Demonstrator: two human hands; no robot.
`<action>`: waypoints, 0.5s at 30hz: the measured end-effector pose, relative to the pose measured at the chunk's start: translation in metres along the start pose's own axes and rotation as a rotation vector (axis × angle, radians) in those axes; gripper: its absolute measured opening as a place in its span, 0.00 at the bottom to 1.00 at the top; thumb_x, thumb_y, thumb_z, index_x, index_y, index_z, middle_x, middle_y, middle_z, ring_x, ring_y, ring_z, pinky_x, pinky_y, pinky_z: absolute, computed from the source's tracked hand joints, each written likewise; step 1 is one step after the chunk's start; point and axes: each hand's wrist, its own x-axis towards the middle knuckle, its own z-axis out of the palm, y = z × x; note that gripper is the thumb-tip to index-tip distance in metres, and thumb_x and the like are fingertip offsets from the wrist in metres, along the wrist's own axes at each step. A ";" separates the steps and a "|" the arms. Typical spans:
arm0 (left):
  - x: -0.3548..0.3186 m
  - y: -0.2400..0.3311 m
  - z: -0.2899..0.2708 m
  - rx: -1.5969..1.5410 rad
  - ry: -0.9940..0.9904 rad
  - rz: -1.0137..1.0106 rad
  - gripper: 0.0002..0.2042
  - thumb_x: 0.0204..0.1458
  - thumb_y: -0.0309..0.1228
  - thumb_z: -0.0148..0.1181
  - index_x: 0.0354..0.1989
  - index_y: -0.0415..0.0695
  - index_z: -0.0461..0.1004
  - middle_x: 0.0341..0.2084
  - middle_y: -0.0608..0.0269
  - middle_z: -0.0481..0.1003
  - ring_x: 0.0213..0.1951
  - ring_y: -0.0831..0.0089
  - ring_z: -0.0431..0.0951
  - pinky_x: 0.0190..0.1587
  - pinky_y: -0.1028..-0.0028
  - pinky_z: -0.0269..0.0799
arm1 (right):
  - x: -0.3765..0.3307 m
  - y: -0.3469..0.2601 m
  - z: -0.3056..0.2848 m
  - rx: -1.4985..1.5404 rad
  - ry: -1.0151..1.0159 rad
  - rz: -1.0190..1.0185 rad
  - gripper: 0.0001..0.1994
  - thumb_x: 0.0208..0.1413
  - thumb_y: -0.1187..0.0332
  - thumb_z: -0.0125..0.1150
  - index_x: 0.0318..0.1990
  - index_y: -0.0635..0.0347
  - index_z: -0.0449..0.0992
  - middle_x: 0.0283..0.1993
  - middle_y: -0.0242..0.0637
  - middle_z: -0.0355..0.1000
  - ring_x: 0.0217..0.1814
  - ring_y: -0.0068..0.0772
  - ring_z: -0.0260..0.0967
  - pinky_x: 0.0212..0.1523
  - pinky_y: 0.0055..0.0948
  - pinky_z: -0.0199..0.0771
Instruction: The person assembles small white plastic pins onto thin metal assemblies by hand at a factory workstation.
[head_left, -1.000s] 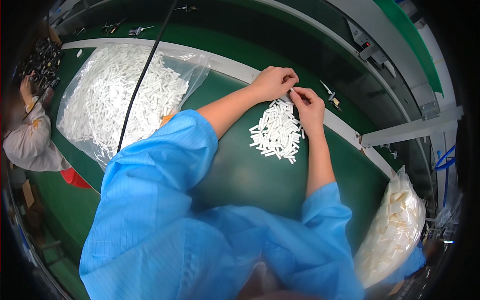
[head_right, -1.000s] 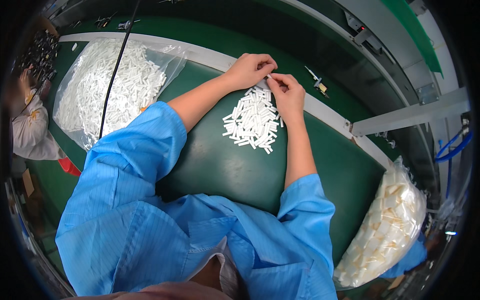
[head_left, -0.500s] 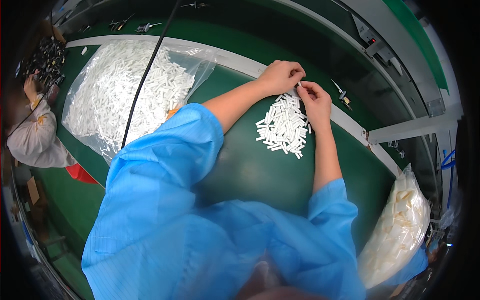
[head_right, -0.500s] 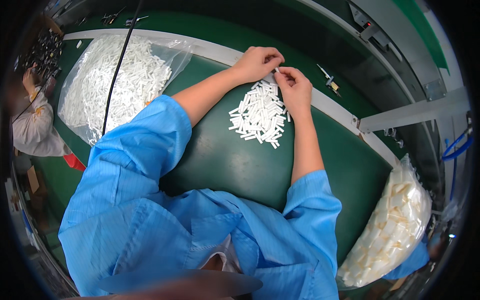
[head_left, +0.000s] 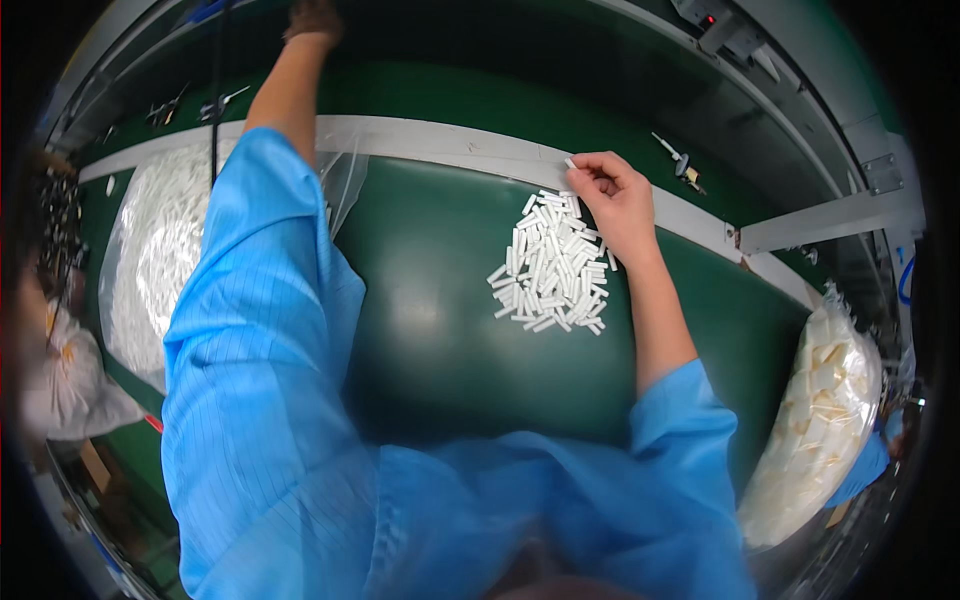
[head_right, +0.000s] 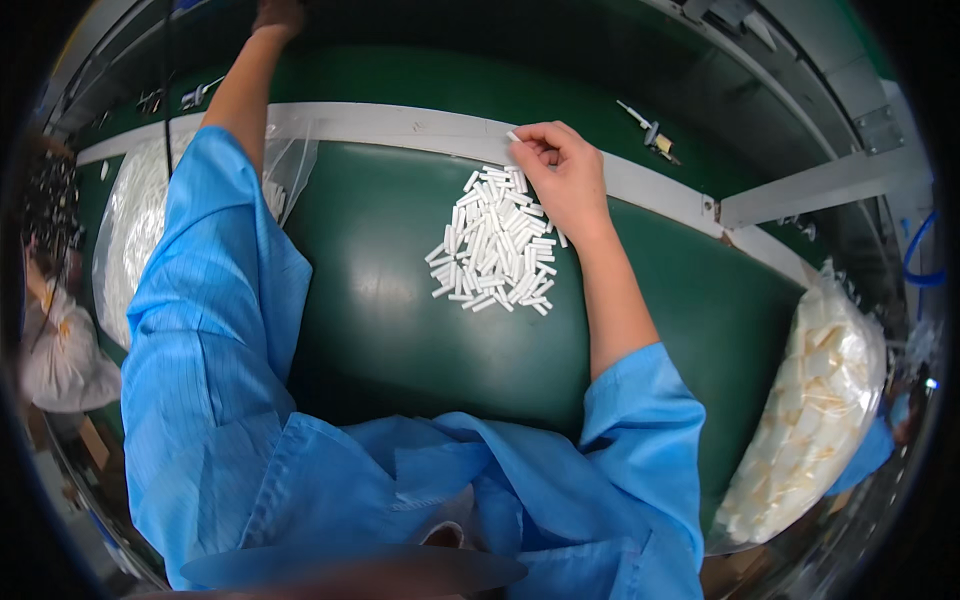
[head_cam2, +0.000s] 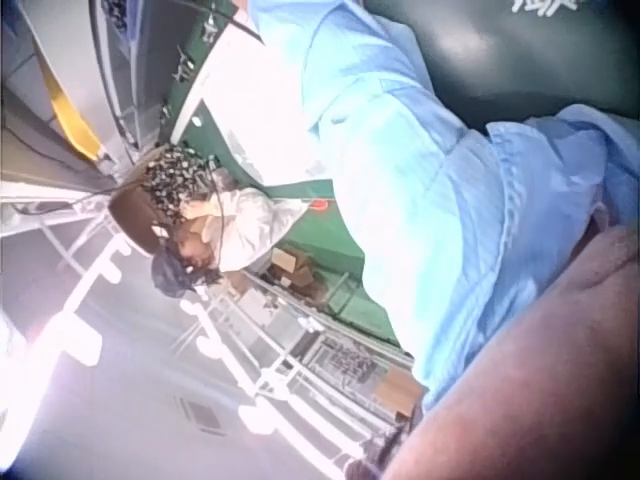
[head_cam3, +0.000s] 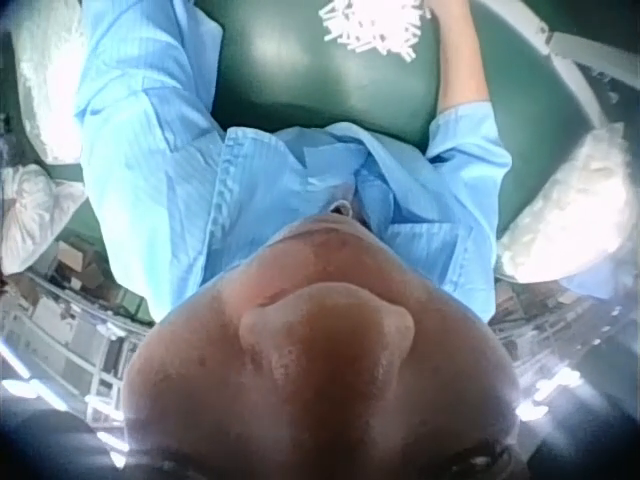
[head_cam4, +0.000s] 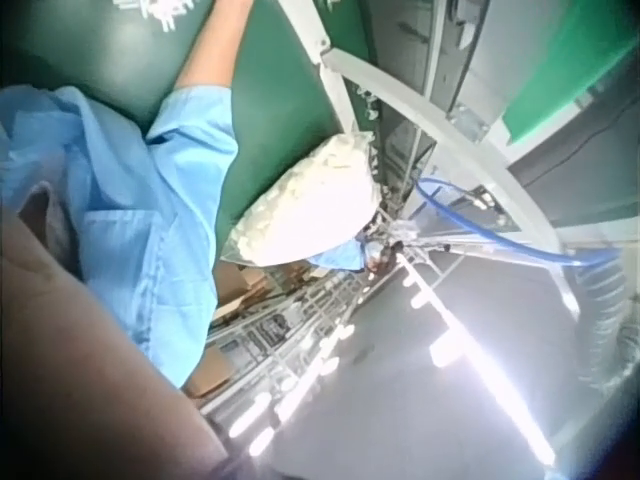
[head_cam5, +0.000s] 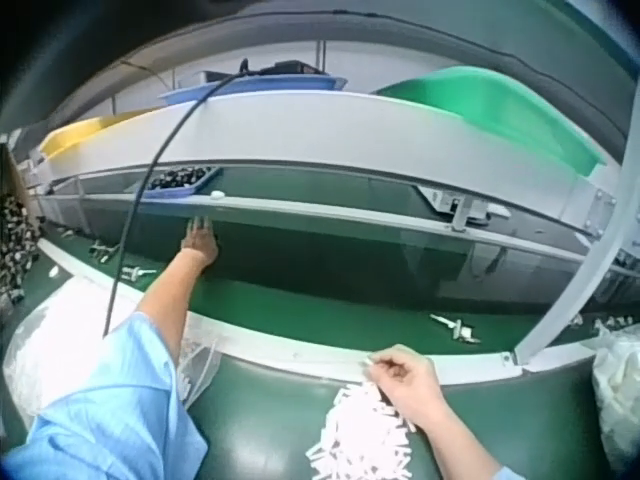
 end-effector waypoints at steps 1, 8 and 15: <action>0.010 -0.108 -0.012 -0.629 0.075 0.597 0.24 0.59 0.36 0.43 0.62 0.39 0.54 0.60 0.45 0.58 0.58 0.59 0.65 0.55 0.64 0.67 | -0.002 -0.021 0.010 -0.001 -0.058 0.015 0.07 0.51 0.73 0.63 0.37 0.66 0.77 0.33 0.27 0.70 0.32 0.15 0.63 0.37 0.16 0.65; 0.039 -0.070 0.039 -0.084 0.101 0.168 0.28 0.57 0.51 0.39 0.66 0.57 0.49 0.65 0.54 0.52 0.66 0.52 0.53 0.62 0.49 0.54 | -0.003 -0.012 0.008 0.063 -0.002 -0.030 0.08 0.48 0.74 0.63 0.36 0.66 0.77 0.31 0.32 0.70 0.30 0.19 0.65 0.35 0.18 0.67; 0.002 -0.005 -0.010 0.222 -0.192 0.144 0.23 0.55 0.45 0.47 0.57 0.50 0.65 0.58 0.51 0.65 0.58 0.52 0.66 0.57 0.53 0.62 | -0.001 -0.004 0.009 0.022 0.011 -0.046 0.08 0.49 0.71 0.63 0.36 0.64 0.78 0.30 0.29 0.71 0.29 0.19 0.63 0.33 0.18 0.66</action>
